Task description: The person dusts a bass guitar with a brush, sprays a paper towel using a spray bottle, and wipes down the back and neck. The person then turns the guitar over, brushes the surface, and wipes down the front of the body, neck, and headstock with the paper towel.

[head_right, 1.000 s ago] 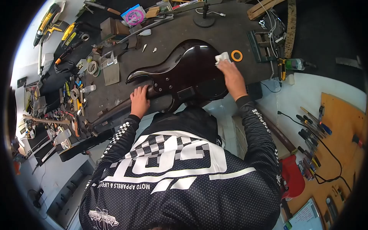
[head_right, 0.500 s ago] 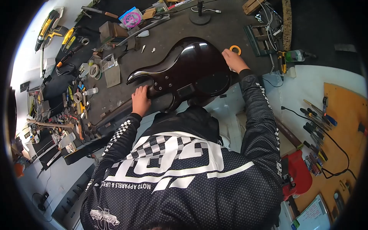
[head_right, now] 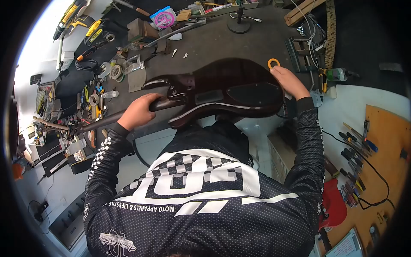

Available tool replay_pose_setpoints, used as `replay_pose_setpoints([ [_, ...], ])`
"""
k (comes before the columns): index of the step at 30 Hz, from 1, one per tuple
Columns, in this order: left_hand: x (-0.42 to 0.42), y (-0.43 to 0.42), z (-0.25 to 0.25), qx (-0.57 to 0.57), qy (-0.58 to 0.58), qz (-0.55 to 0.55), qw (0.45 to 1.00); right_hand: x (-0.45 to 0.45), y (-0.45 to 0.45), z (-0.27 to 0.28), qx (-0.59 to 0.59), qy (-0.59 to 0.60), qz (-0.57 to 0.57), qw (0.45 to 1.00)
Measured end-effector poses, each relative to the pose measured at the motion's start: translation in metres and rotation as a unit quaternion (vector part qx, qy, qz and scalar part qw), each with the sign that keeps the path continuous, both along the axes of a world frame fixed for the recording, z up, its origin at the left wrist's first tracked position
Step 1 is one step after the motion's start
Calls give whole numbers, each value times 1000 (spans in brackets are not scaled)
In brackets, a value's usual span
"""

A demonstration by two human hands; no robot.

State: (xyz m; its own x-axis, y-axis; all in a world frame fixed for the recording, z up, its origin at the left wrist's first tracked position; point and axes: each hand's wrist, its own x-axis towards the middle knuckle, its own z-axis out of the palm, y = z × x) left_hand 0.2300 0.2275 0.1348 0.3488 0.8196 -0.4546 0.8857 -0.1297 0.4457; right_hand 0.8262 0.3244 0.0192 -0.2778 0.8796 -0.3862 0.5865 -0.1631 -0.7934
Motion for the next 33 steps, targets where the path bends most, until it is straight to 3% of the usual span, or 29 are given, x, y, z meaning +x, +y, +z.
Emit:
replay_pose_setpoints([
  [3,-1,13,24,-122,-2,21,992,14,5,9,-86,51,11,995],
  [4,1,25,39,-185,14,27,982,8,-7,7,-74,63,-53,994],
  [5,1,31,45,-247,31,34,968,10,-7,1,-43,8,-31,999],
  [6,-3,29,43,-208,16,25,978,9,-5,-1,-12,-47,-9,999],
  [9,-15,41,34,-243,-15,16,970,0,-6,-9,-18,53,-49,997],
  [11,-25,55,21,-326,-47,55,943,-7,-3,-26,4,71,-70,995],
  [12,-29,59,16,-338,-64,67,937,-12,-2,-24,-64,122,-98,986],
  [13,-32,60,11,-350,-80,79,930,-15,-1,-29,-74,96,-109,987],
  [15,-35,59,-1,-311,-86,64,944,-24,2,-34,-92,43,-131,986],
  [18,-38,55,-22,-293,-69,60,952,-45,-5,-31,-66,86,-131,985],
  [21,-40,46,-43,-295,-70,88,949,-61,-5,-35,-164,105,-153,969],
  [24,-46,37,-71,-308,-66,111,943,-53,-3,-67,-161,83,-76,981],
  [30,-42,30,-91,-322,-64,135,935,-47,-6,-108,-147,51,-55,986],
  [33,-43,28,-102,-332,-65,167,926,-55,-8,-102,-155,30,-90,983],
])
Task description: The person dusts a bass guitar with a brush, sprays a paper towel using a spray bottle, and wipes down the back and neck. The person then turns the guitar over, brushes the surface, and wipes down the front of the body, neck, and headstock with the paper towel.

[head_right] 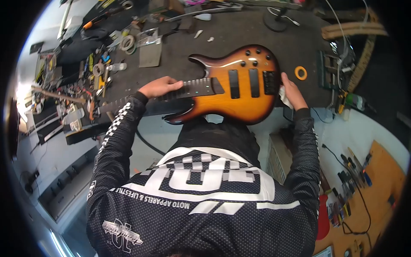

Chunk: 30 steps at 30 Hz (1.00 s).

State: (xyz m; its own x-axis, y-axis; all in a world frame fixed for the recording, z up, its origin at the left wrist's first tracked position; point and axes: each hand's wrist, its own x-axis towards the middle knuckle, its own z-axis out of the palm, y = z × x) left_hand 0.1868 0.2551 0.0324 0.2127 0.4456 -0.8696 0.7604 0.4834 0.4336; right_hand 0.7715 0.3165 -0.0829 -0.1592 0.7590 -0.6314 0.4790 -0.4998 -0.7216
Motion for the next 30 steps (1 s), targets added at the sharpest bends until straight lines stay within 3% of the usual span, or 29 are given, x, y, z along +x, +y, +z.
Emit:
replay_pose_setpoints([
  [3,-8,-11,-40,49,-33,10,998,4,0,-5,18,-36,7,999],
  [6,0,-10,-29,35,-29,22,999,32,15,-42,-138,11,-19,990],
  [8,8,-6,-6,10,-6,8,1000,23,13,-39,-69,4,-3,998],
  [12,4,-11,-32,59,2,-18,998,-2,10,-8,-8,0,-16,1000],
  [21,12,-15,-50,59,-3,-25,998,19,19,-10,-63,-50,14,997],
  [27,21,-10,-49,60,-5,-47,997,23,13,-8,-22,-78,16,997],
  [30,24,-9,-51,69,-7,-43,997,33,17,-10,-82,-74,31,993],
])
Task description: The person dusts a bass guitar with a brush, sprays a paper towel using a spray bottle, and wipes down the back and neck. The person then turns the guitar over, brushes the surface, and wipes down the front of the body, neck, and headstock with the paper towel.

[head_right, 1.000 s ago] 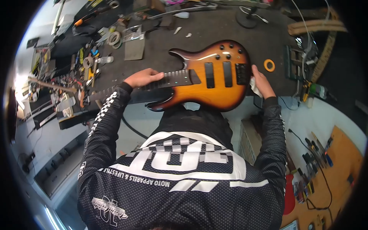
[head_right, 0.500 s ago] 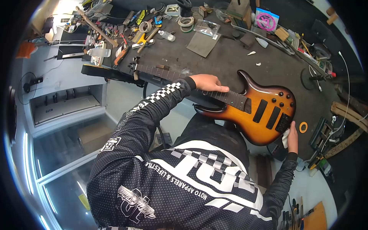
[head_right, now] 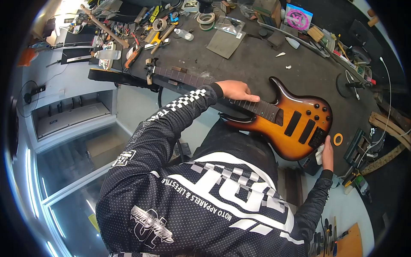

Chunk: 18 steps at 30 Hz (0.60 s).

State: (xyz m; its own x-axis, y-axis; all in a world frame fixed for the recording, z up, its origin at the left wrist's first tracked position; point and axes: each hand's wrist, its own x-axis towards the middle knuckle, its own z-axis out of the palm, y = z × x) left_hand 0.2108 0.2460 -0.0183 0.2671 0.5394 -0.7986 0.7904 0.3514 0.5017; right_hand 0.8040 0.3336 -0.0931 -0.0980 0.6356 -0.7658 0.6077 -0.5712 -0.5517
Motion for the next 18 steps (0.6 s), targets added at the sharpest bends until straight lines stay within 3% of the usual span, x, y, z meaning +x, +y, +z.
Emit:
replay_pose_setpoints([
  [18,25,3,0,5,-2,-15,1000,24,-4,-6,43,-44,1,998],
])
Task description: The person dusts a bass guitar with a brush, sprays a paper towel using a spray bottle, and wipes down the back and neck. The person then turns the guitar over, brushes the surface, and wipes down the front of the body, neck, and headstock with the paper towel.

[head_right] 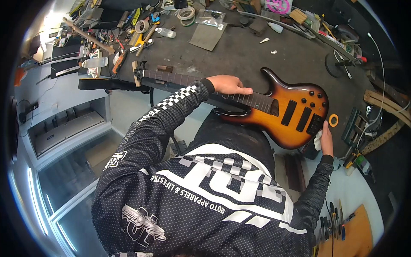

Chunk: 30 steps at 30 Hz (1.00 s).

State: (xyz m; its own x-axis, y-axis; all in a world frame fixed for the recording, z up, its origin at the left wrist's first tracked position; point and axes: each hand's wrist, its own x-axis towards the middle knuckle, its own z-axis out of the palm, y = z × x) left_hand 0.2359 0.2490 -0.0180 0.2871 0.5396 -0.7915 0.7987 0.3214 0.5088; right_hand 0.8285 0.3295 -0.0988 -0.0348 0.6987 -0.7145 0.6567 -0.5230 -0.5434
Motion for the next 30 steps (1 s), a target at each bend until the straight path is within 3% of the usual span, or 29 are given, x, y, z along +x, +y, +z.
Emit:
replay_pose_setpoints([
  [9,-1,-3,-3,-5,1,-2,1000,-7,-9,-6,81,-14,-31,996],
  [12,-2,-6,5,7,-1,10,1000,12,5,-2,45,-33,17,998],
  [17,-1,-9,-3,26,4,18,999,-12,11,46,244,-87,-11,966],
  [24,-5,-11,-12,39,-13,35,999,-149,14,116,323,29,26,946],
  [27,-12,-20,15,71,-33,65,995,-216,5,126,309,71,84,945],
  [30,-49,-59,13,340,-90,200,915,-278,-15,147,294,111,167,935],
])
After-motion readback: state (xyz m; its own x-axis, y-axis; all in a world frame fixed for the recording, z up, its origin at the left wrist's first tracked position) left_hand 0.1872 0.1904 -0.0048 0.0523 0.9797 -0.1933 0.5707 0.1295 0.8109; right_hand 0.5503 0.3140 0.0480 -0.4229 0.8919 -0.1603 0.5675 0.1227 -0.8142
